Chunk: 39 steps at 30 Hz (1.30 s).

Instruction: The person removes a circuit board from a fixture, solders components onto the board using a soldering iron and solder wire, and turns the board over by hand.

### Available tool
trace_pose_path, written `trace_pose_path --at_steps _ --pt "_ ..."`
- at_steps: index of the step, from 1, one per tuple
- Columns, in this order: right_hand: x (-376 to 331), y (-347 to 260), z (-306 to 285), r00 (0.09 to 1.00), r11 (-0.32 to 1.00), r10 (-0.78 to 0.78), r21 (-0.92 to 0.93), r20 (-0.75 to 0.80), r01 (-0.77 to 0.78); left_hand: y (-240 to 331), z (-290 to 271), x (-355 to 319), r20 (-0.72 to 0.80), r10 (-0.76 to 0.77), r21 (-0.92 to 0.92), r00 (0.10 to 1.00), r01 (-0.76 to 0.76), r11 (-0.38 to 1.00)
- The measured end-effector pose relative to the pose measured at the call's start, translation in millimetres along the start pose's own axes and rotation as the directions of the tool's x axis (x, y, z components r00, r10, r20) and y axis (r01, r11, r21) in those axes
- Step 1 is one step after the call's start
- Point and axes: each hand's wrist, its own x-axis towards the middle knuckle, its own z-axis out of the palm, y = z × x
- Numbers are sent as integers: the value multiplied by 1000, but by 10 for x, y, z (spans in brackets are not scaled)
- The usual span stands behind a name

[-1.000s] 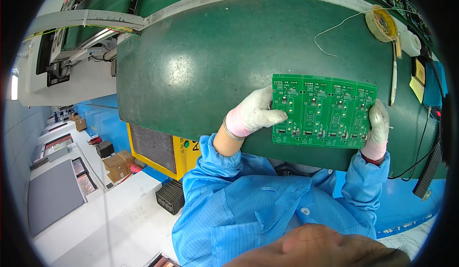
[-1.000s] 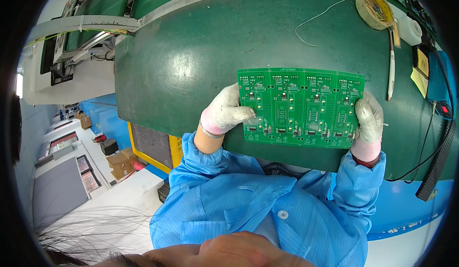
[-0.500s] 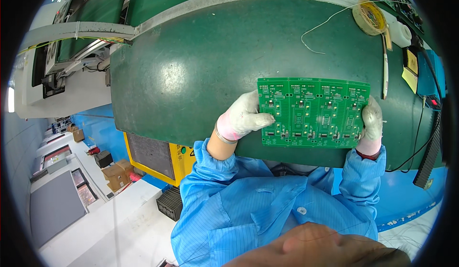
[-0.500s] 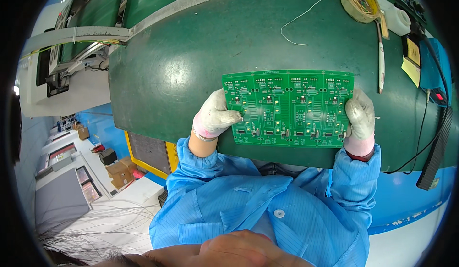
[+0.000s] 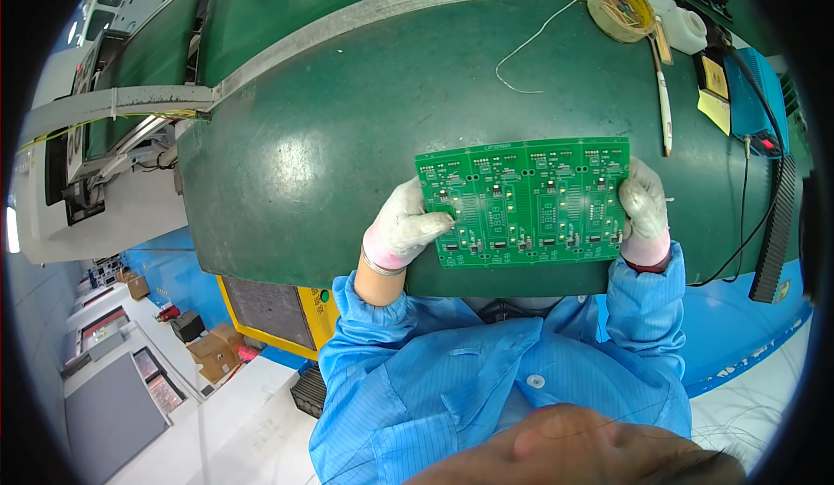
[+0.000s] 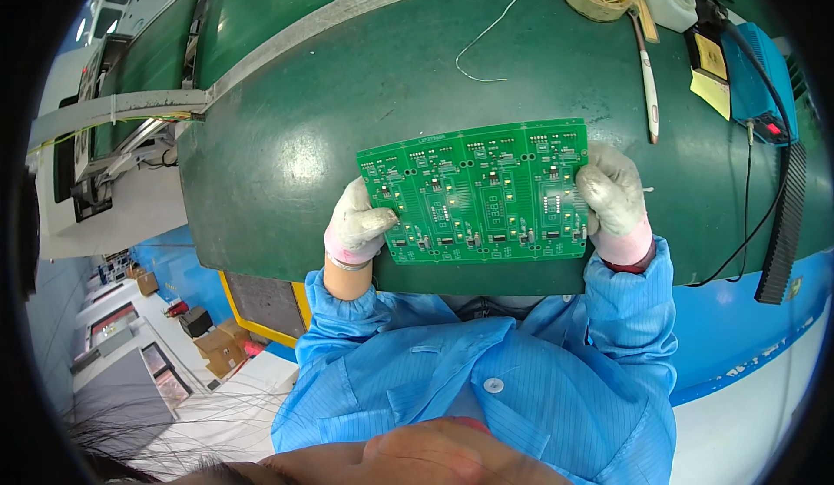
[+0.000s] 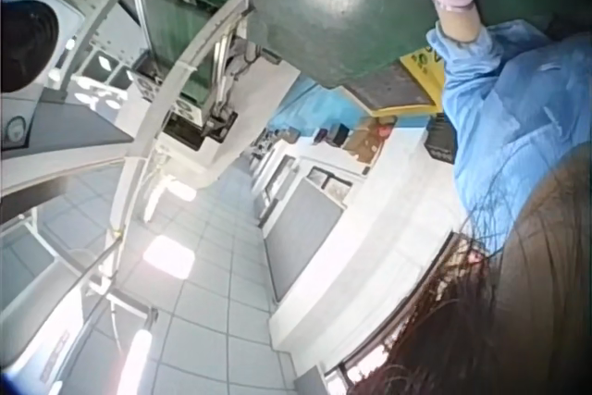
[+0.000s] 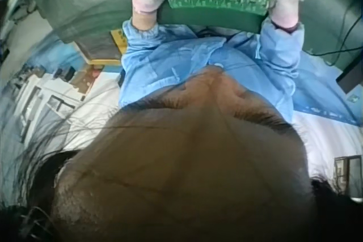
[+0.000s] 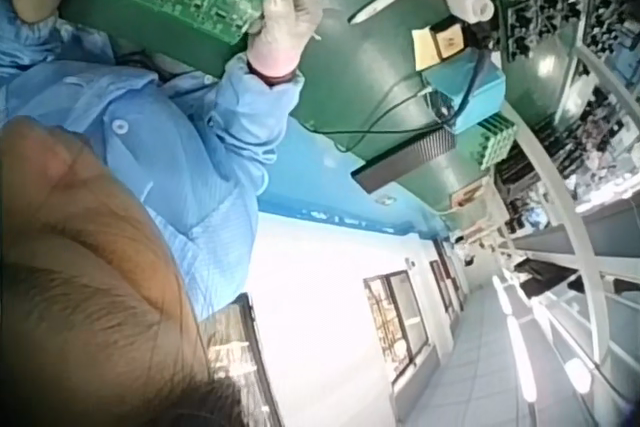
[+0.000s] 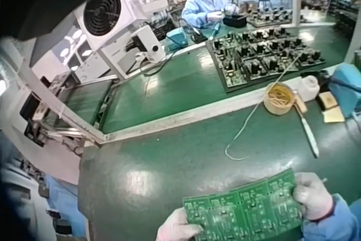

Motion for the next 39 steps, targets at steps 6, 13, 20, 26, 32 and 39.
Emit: trace_pose_path --at_steps 6,13,20,26,32,39 --pt "-22 -258 69 970 917 218 -318 -102 -240 108 17 101 -126 -61 117 990 76 990" --pt "53 -342 288 954 802 211 -520 -211 -293 447 107 442 -155 389 871 908 -61 488" --pt "10 -224 360 964 375 -166 -917 -208 -134 554 380 1349 585 264 772 767 -426 -472" --pt "57 -670 -147 802 772 -208 -597 -560 -217 512 306 1554 630 100 706 770 -514 -487" --pt "434 -1202 -659 684 793 -507 -594 -525 132 358 358 946 403 411 913 818 -393 -113" --pt "882 -1398 -870 671 776 -446 -630 -592 -40 267 637 453 436 488 900 757 -349 -263"
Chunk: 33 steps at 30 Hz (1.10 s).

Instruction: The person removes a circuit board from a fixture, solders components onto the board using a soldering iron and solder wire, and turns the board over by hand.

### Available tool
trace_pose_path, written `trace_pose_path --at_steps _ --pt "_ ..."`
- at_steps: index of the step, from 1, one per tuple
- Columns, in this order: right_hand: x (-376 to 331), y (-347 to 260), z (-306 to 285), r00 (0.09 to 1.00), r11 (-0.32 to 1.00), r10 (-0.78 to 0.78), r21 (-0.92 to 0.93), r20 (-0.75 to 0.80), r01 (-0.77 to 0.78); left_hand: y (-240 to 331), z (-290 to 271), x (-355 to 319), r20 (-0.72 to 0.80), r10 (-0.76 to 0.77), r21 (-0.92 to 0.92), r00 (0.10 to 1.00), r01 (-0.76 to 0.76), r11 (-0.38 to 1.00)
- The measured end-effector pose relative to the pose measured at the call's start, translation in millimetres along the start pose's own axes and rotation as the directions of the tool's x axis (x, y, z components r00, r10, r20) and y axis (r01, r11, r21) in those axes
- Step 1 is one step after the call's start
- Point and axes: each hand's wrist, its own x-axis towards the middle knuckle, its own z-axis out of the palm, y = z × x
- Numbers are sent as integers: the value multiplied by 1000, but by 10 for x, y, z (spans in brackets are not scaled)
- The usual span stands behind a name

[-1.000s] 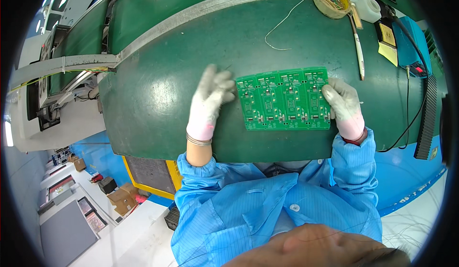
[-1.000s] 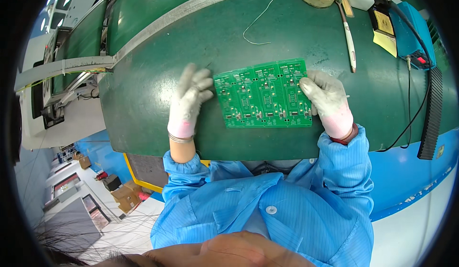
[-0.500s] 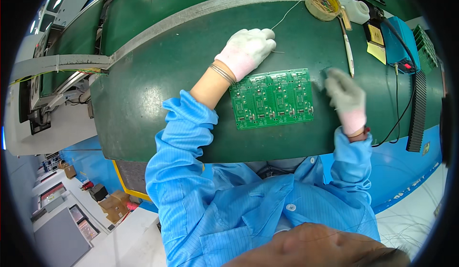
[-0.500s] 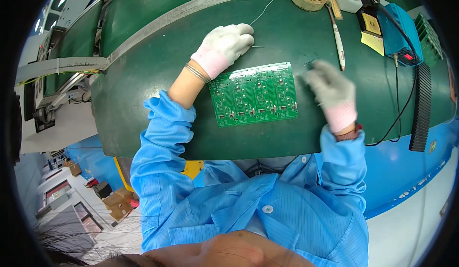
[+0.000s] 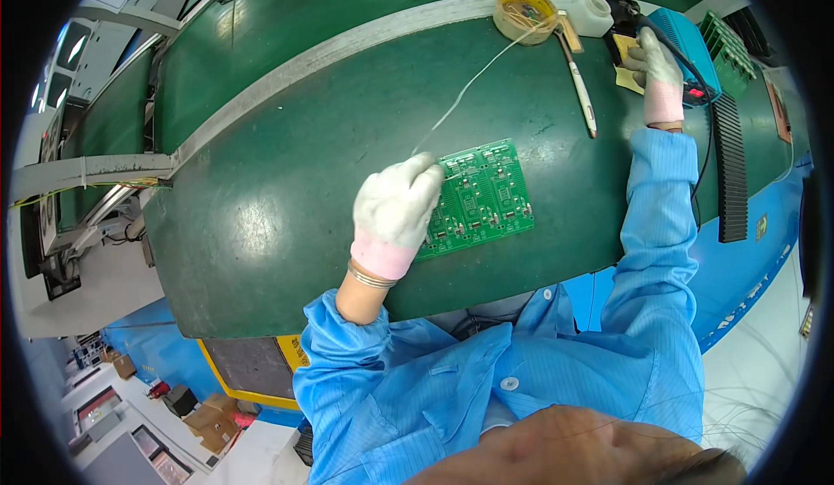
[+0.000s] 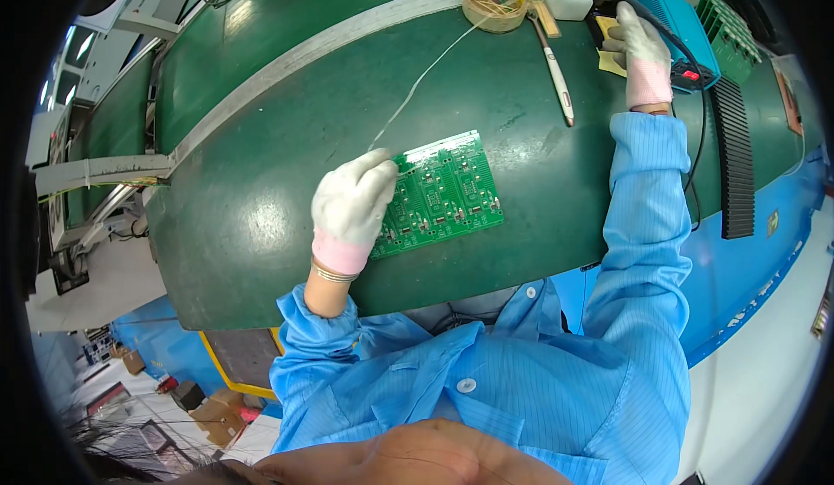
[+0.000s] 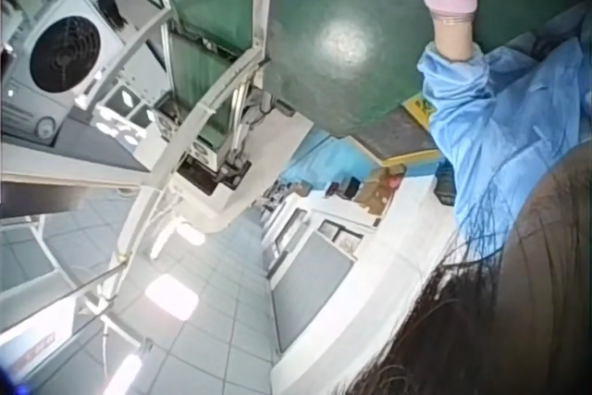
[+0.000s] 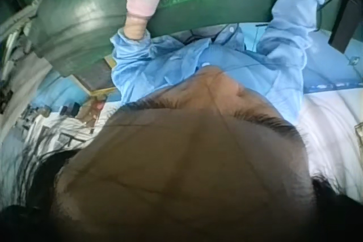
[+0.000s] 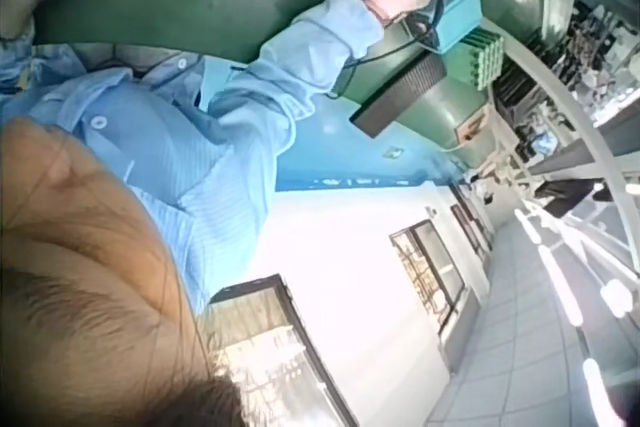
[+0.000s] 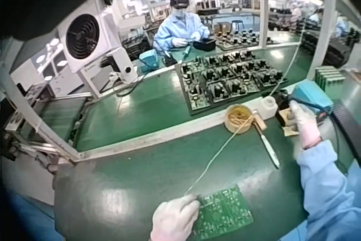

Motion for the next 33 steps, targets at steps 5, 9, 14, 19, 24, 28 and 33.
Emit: trace_pose_path --at_steps 5,9,14,19,24,28,33 --pt "242 36 13 999 994 -9 105 -44 14 43 40 53 35 -65 20 997 65 998" --pt "146 62 -71 980 974 -200 104 -22 201 44 142 63 42 -88 -30 995 90 996" --pt "-215 94 -150 856 823 -512 -247 71 512 56 181 54 -66 -181 -200 981 165 966" --pt "-868 180 -125 790 800 -597 -168 -140 576 124 142 2 7 -268 -150 963 266 952" --pt "-1662 502 -6 916 900 -356 332 185 283 178 253 59 50 -304 -61 951 307 950" --pt "-1764 579 -15 908 919 -236 384 347 92 236 430 169 -53 -213 -199 976 199 960" --pt "-1634 645 58 794 866 -434 439 425 238 277 553 226 -43 -187 -187 981 176 966"
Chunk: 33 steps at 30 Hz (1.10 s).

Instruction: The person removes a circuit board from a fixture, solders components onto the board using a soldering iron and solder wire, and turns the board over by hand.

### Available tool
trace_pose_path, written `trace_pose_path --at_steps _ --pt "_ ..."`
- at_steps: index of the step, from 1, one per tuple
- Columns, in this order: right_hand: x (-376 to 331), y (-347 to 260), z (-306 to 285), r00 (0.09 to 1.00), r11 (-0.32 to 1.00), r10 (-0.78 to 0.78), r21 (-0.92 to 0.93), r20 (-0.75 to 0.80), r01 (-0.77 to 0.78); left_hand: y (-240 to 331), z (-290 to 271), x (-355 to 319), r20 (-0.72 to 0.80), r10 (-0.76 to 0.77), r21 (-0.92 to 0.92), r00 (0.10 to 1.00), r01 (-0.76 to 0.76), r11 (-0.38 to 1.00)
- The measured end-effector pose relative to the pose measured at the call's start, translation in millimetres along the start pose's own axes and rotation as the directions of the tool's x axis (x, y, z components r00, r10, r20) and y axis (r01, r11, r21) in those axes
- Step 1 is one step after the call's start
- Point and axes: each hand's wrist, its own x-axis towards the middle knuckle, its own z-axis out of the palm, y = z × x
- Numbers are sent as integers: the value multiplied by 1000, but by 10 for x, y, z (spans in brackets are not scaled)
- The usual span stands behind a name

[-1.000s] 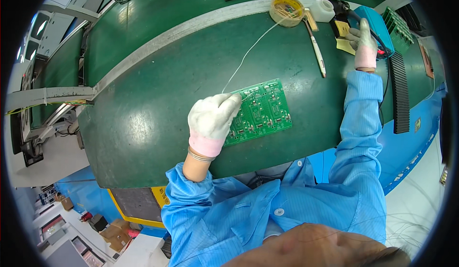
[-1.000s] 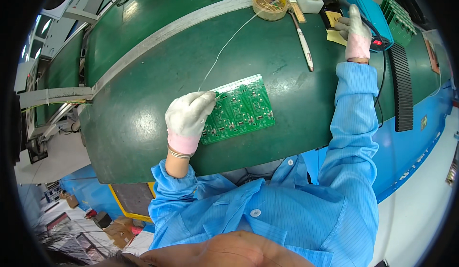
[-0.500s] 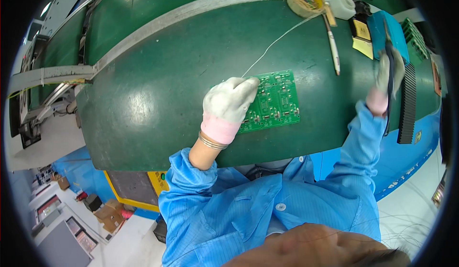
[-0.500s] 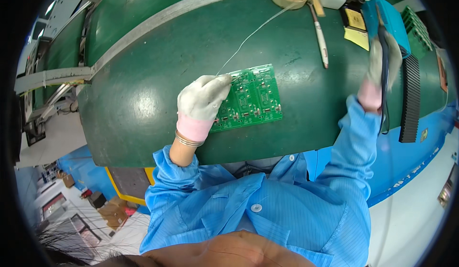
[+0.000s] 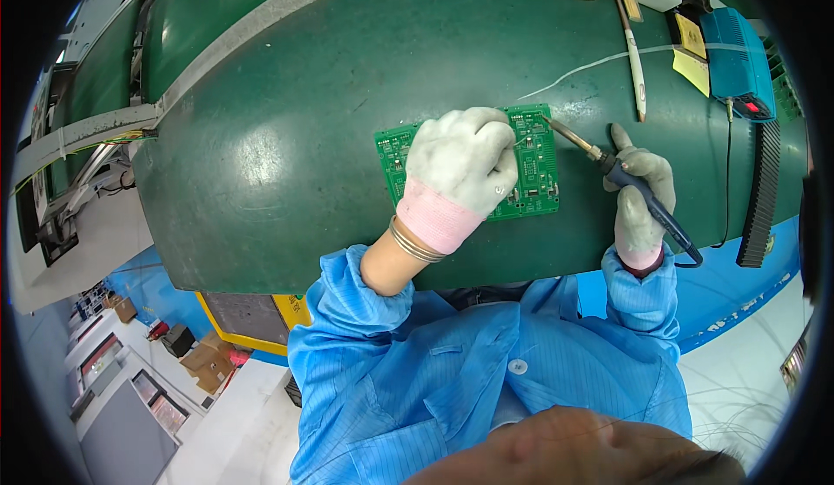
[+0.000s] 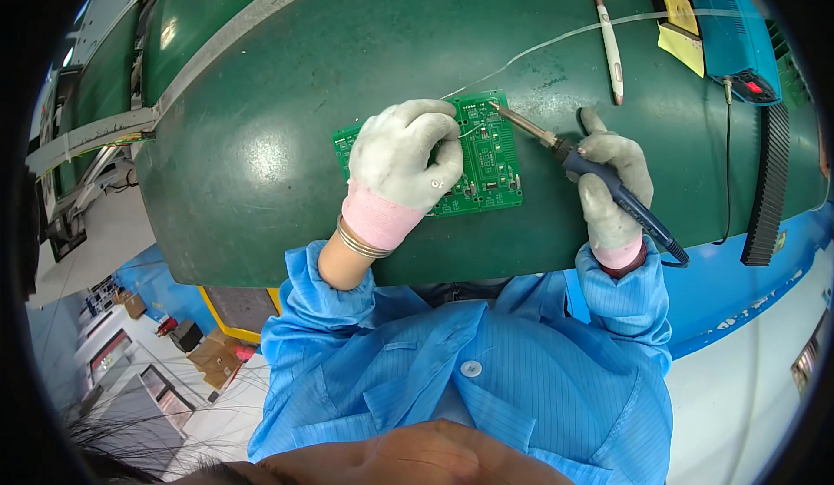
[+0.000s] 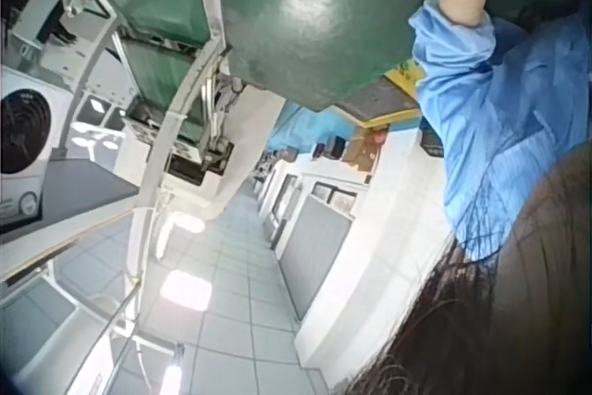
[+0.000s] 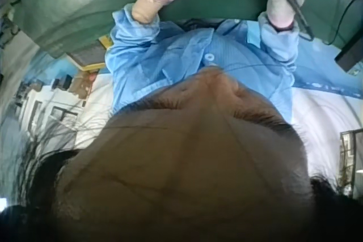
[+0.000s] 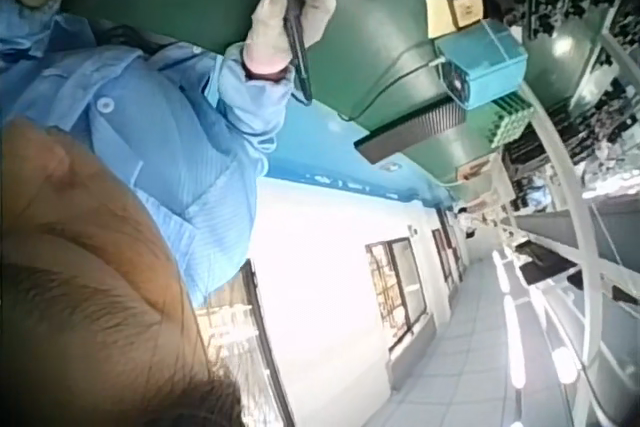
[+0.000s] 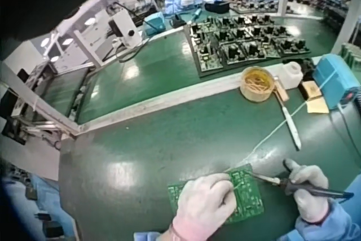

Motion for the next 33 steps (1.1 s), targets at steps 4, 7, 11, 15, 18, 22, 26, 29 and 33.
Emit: trace_pose_path --at_steps 4,7,11,15,18,22,26,29,33 --pt "-8 41 -4 997 989 -32 -145 75 43 -26 12 -1 16 -47 -19 999 47 999" --pt "-9 30 0 995 983 -15 -179 95 32 -40 28 -2 20 -51 -9 999 51 999" --pt "4 -15 8 992 973 11 -228 128 19 -57 47 0 17 -45 0 999 45 999" --pt "2 -50 6 986 963 61 -267 155 -18 -79 66 3 13 -25 -12 1000 25 1000" --pt "10 -41 14 990 960 45 -278 137 -5 -92 82 2 6 3 4 1000 -3 1000" --pt "15 -35 35 993 955 32 -297 114 4 -100 87 -3 11 22 17 1000 -22 1000" --pt "21 -32 53 995 951 22 -308 95 9 -112 85 0 24 31 24 999 -31 999" --pt "21 -31 57 996 953 18 -304 84 8 -117 89 4 44 30 13 999 -31 999" --pt "14 -36 56 996 950 24 -312 86 4 -106 99 1 49 12 24 999 -14 1000"
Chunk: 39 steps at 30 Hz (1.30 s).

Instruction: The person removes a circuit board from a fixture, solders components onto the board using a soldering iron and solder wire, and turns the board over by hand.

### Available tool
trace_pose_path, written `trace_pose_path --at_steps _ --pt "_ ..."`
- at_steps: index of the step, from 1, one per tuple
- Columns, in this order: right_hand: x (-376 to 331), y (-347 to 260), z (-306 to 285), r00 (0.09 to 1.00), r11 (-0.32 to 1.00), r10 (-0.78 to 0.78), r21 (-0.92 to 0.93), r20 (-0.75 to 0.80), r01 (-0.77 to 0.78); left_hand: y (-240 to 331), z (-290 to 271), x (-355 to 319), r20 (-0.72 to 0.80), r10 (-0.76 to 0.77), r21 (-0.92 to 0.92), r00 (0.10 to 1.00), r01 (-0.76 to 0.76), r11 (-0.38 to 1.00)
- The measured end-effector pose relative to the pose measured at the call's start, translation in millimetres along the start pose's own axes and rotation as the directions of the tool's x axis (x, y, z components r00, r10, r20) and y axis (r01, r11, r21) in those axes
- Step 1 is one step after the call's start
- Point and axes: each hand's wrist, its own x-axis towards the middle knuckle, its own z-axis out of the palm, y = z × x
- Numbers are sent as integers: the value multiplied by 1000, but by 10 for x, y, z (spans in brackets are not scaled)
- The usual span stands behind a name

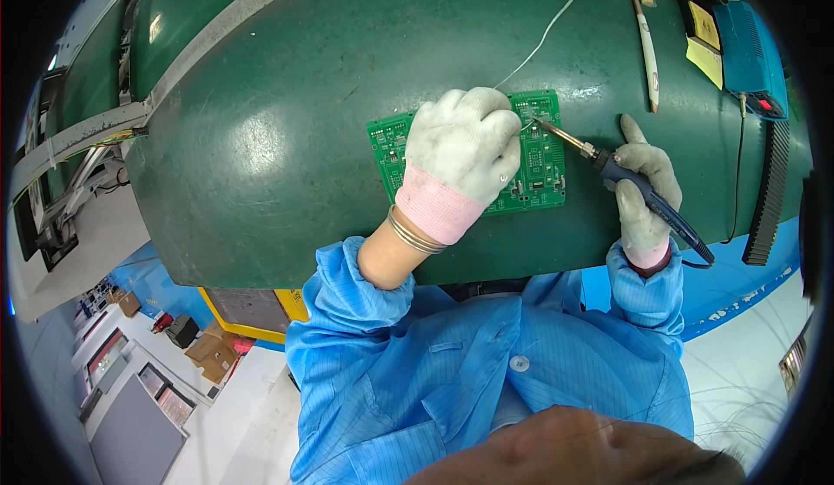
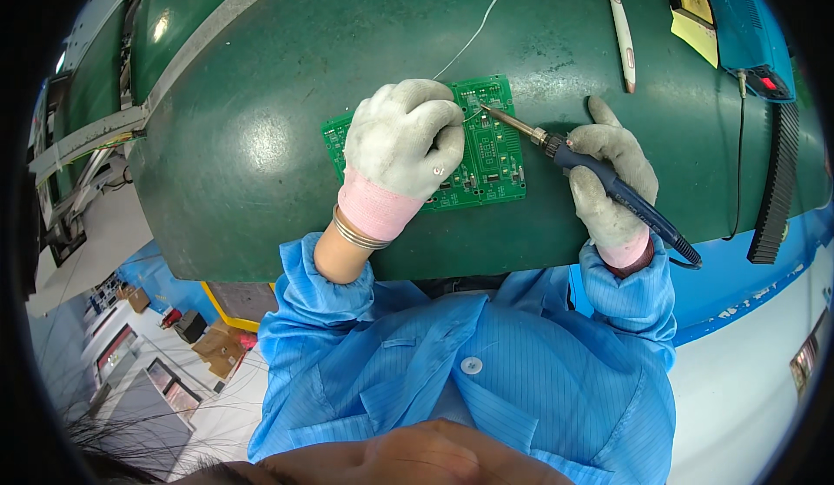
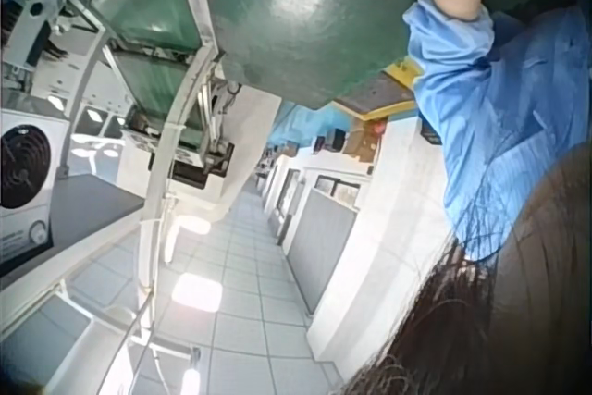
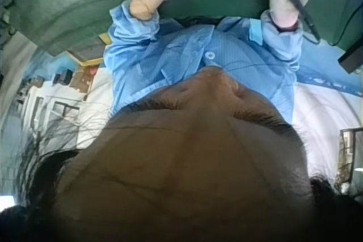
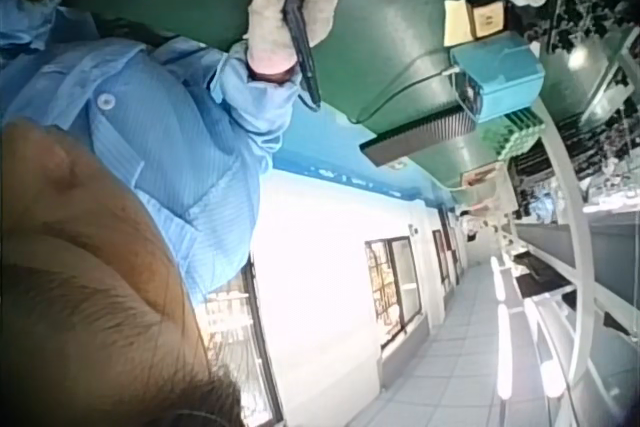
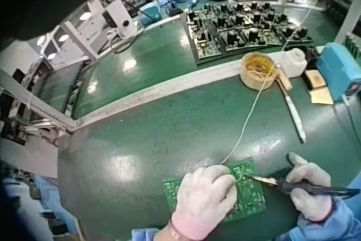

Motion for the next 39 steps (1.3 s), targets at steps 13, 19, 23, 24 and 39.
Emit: trace_pose_path --at_steps 13,19,23,24,39 --pt "37 9 -10 999 996 28 86 -25 -26 -12 24 36 -28 -62 -69 998 60 996" --pt "47 20 -9 1000 1000 -1 7 24 1 -6 34 47 -41 -38 -31 998 37 999" --pt "43 8 -14 999 1000 -1 9 33 0 -12 37 43 -41 -26 -18 999 25 1000" --pt "41 4 -15 999 1000 9 7 33 -9 -15 40 44 -48 -22 -19 999 21 1000" --pt "43 7 -22 998 984 51 171 -27 -45 -15 4 37 -90 -38 -82 995 31 996"
